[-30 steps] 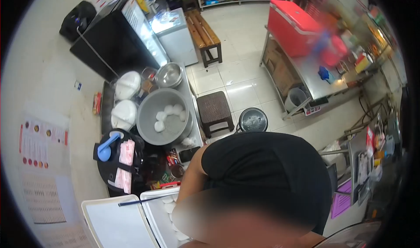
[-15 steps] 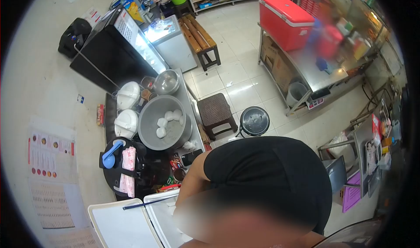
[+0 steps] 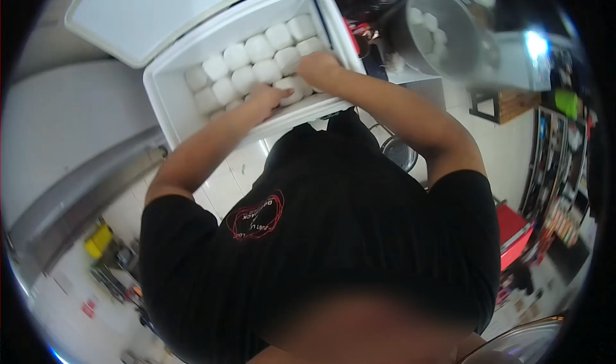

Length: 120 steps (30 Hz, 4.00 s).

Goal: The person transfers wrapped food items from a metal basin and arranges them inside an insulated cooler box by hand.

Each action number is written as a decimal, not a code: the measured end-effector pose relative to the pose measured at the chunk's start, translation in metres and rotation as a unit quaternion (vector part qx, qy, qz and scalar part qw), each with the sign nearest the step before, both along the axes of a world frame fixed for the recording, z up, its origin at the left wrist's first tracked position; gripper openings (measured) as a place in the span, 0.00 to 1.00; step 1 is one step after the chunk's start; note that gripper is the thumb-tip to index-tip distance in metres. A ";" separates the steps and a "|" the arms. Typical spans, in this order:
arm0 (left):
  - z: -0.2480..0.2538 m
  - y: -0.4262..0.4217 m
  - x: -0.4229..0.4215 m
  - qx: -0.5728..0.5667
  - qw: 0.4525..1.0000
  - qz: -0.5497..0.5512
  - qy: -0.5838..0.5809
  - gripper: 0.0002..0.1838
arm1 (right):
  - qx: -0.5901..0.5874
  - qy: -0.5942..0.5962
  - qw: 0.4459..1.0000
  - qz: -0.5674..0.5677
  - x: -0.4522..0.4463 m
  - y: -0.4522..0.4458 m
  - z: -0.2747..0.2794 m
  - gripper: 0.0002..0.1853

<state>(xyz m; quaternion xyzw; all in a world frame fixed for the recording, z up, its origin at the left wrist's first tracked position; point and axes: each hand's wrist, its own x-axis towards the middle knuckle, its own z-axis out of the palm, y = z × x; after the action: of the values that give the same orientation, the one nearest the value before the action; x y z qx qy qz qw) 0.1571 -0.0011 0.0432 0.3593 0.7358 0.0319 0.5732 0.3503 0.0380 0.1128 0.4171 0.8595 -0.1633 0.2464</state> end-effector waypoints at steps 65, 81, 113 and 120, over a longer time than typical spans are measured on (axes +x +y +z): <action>0.186 -0.051 0.097 0.107 0.822 0.183 -0.528 0.38 | -0.472 0.510 0.711 0.112 0.209 0.058 0.160 0.45; 0.108 -0.053 -0.115 0.199 0.830 0.323 -0.408 0.31 | -0.283 0.430 0.857 0.020 -0.067 0.033 0.050 0.36; 0.028 0.014 -0.038 -0.220 0.959 0.076 0.162 0.35 | 0.027 0.025 0.644 -0.764 0.479 0.090 -0.183 0.57; -0.007 -0.019 -0.086 -0.173 0.952 -0.036 0.248 0.49 | 0.087 -0.027 0.724 -0.684 0.438 0.100 -0.192 0.48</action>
<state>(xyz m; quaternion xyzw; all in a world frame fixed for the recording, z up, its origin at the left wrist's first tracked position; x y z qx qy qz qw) 0.0714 -0.0202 0.0357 0.2770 0.8357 -0.2071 0.4266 0.7886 0.1376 -0.0795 0.9157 0.3442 -0.2002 0.0536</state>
